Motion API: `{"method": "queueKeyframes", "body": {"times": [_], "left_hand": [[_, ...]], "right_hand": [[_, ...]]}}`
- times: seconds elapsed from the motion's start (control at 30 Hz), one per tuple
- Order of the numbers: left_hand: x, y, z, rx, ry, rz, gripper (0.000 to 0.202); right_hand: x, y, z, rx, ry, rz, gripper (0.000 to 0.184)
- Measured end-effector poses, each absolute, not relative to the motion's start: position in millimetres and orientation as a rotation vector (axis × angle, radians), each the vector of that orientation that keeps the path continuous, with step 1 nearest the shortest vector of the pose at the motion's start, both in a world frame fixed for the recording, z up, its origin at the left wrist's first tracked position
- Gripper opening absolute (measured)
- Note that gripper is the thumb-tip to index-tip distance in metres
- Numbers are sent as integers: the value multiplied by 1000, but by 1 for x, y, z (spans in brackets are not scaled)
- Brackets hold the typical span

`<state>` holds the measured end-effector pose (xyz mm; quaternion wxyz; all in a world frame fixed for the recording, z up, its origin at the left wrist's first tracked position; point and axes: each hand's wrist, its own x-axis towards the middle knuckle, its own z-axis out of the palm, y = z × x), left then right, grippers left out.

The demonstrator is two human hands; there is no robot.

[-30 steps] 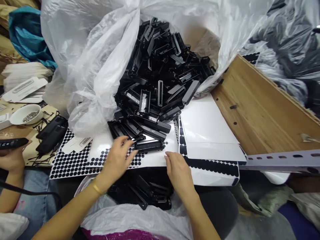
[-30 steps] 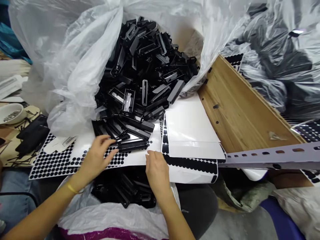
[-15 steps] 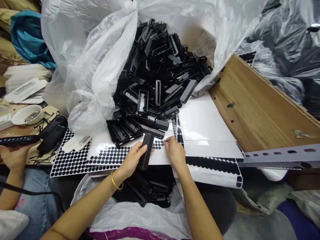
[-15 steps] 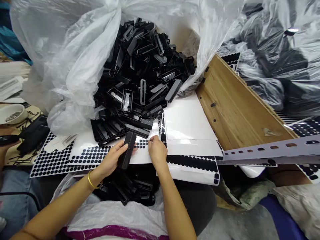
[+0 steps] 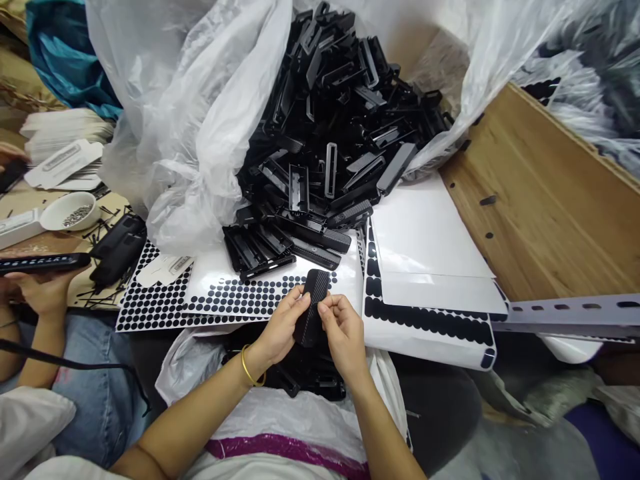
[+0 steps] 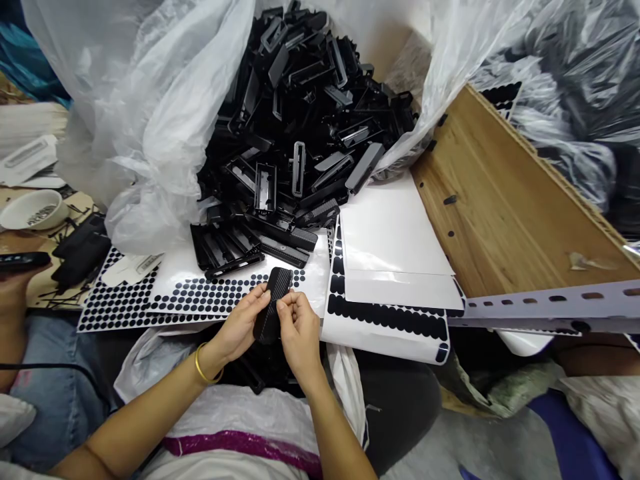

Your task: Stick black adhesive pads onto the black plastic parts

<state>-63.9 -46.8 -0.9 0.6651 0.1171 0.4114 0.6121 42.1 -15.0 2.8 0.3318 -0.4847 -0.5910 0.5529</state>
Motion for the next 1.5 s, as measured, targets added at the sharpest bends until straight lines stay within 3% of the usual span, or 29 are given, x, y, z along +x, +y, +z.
{"method": "queueKeyframes", "body": {"times": [0.23,0.4,0.57,0.7,0.83,0.9,1.1,1.33,1.5], "left_hand": [[-62,-48,4,283,943,1396,25],[-61,-49,6,298,956,1399,26],[-60,-49,1,395,1015,1389,22],[-65,-48,-5,374,1040,1339,25],[-70,-45,-11,251,1050,1303,27],[-72,-44,-13,244,1024,1291,25],[-73,-43,-13,242,1010,1262,20],[-74,-44,-11,246,1026,1255,24],[-75,-46,-12,249,1010,1225,26]], "right_hand": [[43,-19,0,-1260,-1435,1505,21],[41,-22,1,-1270,-1542,1368,18],[42,-23,-2,-1274,-1846,1015,9],[77,-17,-5,-1285,-2008,489,5],[130,-13,-6,-1257,-2288,49,28],[147,-11,-8,-1286,-2416,-68,31],[143,-3,-10,-1072,-2463,31,16],[100,-16,-7,-1019,-2404,213,12],[145,-30,-2,-1198,-2128,185,17]]}}
